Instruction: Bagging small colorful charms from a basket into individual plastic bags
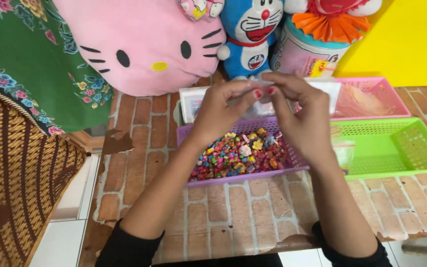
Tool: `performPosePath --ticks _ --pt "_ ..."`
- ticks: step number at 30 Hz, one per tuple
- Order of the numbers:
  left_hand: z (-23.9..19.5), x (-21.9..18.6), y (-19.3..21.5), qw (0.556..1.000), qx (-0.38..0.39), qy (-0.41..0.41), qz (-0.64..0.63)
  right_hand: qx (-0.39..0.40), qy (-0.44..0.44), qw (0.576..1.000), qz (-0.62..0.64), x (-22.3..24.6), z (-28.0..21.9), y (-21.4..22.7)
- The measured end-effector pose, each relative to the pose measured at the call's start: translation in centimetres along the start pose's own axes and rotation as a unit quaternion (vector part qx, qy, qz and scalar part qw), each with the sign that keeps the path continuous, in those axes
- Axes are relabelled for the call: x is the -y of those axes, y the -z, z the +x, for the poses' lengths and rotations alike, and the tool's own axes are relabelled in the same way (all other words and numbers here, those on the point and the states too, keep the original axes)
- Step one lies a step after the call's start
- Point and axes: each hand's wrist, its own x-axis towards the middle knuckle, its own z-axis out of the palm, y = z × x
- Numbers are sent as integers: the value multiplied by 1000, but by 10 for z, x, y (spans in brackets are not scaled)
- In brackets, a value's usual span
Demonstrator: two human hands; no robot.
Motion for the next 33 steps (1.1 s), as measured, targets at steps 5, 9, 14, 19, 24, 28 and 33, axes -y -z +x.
performPosePath --ticks 5,9,14,19,24,28,33 --pt "-39 22 53 978 -118 38 168 87 -17 993 -74 -6 1 -41" --pt "-61 30 73 883 -315 -68 342 296 23 953 -64 22 -4 -68" --pt "-84 62 81 823 -398 -70 399 313 112 901 -280 -16 -25 -108" --pt "-92 71 77 822 -429 -70 369 227 181 876 -386 -37 -41 -120" --pt "-88 68 60 850 -436 -54 291 263 151 858 -414 -33 -44 -117" --pt "-87 57 57 851 -417 -62 313 262 148 868 -395 -32 -36 -117" --pt "-86 39 50 876 -398 -59 264 314 54 913 -254 -26 -38 -108"
